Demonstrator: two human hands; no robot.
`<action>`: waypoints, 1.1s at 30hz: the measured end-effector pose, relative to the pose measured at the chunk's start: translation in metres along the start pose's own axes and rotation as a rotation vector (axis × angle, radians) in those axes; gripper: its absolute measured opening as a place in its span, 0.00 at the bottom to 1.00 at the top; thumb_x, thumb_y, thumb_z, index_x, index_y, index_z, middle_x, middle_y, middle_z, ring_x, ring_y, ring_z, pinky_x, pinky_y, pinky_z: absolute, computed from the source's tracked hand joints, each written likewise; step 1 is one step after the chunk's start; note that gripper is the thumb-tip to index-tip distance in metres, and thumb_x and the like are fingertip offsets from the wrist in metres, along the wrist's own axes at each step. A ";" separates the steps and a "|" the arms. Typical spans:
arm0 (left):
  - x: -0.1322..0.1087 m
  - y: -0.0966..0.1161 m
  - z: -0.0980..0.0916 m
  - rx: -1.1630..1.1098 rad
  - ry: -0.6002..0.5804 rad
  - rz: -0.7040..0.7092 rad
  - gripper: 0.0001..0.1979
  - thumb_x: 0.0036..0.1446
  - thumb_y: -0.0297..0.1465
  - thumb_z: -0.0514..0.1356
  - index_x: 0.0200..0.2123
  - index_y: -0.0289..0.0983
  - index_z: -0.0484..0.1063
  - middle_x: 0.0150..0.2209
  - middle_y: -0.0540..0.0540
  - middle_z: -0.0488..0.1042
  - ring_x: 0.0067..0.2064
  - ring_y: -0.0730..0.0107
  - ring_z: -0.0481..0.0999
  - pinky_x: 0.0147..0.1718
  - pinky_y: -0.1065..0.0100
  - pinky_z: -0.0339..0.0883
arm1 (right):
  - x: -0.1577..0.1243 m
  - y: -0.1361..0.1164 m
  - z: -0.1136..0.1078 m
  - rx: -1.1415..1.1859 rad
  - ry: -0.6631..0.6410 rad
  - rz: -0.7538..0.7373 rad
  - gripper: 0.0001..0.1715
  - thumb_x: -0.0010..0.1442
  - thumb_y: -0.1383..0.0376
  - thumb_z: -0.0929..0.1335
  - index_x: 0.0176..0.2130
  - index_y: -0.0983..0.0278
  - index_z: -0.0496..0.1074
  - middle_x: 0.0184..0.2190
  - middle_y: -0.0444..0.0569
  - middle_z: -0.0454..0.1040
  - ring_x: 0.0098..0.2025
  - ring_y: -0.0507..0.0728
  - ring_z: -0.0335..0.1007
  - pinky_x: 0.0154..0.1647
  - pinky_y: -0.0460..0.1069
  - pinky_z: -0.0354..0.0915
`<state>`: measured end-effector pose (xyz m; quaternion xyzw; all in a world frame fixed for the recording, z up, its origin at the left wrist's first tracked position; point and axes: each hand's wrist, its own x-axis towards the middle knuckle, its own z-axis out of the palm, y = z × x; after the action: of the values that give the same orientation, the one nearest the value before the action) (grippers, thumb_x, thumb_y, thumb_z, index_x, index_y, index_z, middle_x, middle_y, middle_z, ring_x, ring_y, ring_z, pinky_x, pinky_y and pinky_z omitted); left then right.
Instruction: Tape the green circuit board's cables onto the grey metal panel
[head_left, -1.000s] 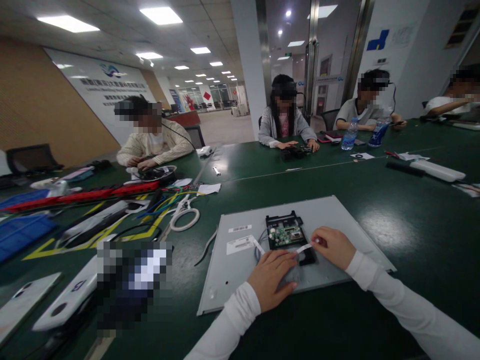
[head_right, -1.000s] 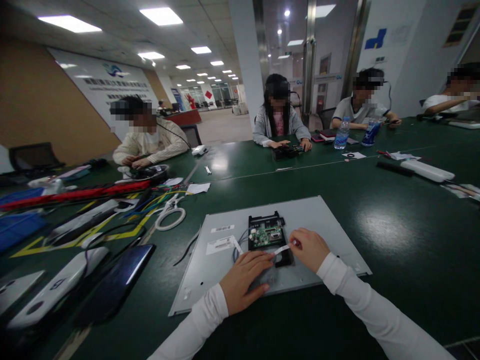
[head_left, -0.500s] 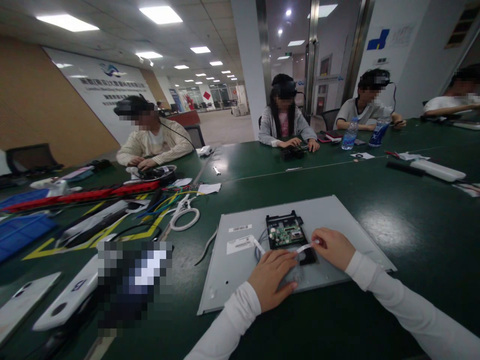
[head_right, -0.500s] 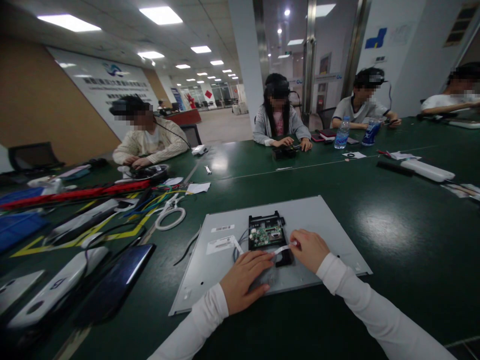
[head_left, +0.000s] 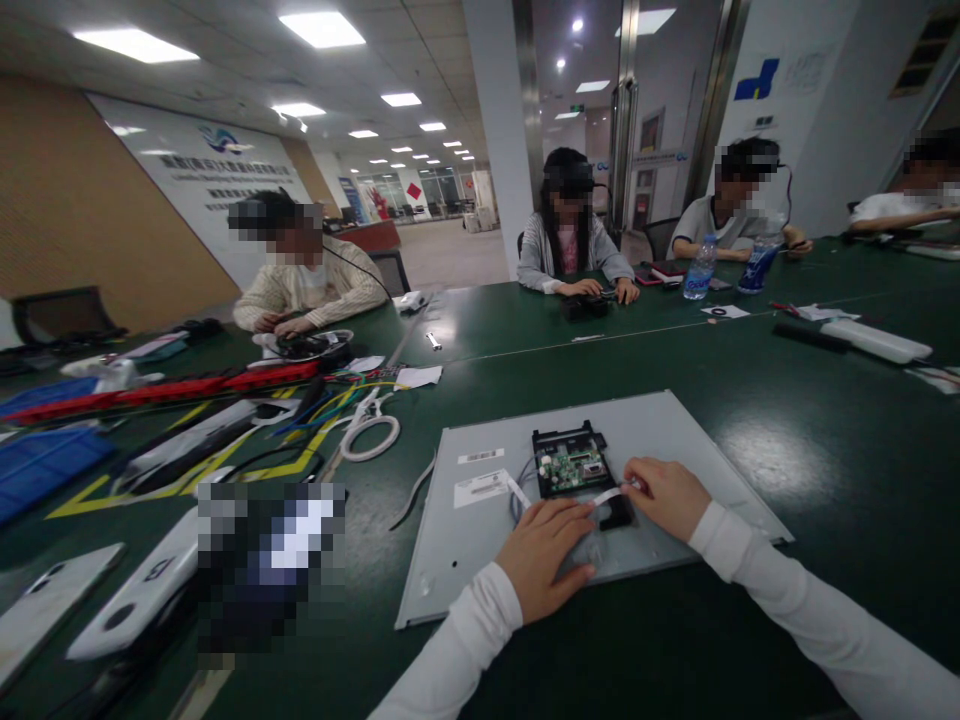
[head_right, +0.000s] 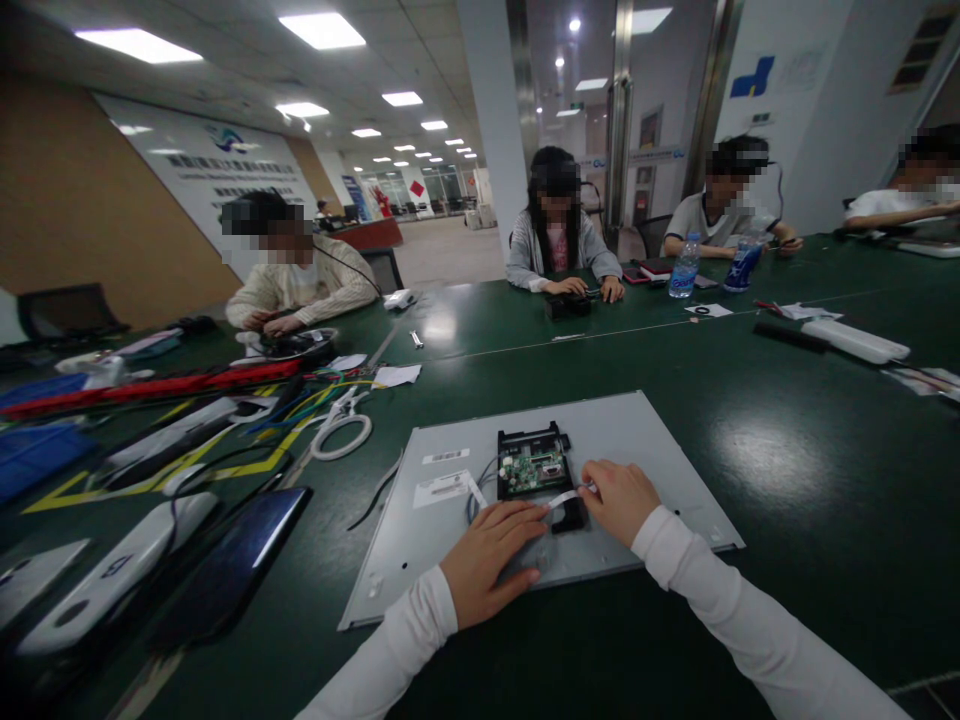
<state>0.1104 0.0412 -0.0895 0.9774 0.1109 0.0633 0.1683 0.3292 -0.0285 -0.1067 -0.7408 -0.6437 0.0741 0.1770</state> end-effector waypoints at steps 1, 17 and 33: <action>0.000 0.000 0.000 0.000 0.003 -0.002 0.21 0.51 0.36 0.53 0.49 0.40 0.59 0.55 0.46 0.58 0.55 0.58 0.54 0.52 0.54 0.49 | 0.000 0.000 0.000 -0.014 -0.001 -0.002 0.05 0.54 0.64 0.62 0.32 0.63 0.66 0.28 0.44 0.69 0.30 0.51 0.63 0.30 0.45 0.50; 0.000 -0.001 0.000 0.013 -0.009 -0.001 0.21 0.51 0.37 0.53 0.49 0.40 0.59 0.55 0.46 0.58 0.55 0.58 0.54 0.52 0.54 0.50 | -0.001 0.003 0.001 -0.095 0.004 0.010 0.08 0.54 0.62 0.63 0.35 0.62 0.66 0.29 0.44 0.70 0.30 0.52 0.64 0.30 0.46 0.47; -0.001 0.006 -0.011 -0.023 0.008 -0.004 0.18 0.54 0.34 0.51 0.49 0.39 0.59 0.53 0.44 0.61 0.55 0.60 0.56 0.52 0.56 0.51 | 0.000 0.008 -0.006 -0.062 -0.041 0.080 0.10 0.53 0.66 0.62 0.39 0.62 0.64 0.29 0.44 0.70 0.30 0.51 0.64 0.31 0.45 0.47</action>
<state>0.1091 0.0388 -0.0772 0.9749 0.1129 0.0680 0.1792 0.3386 -0.0305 -0.1037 -0.7694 -0.6190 0.0763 0.1379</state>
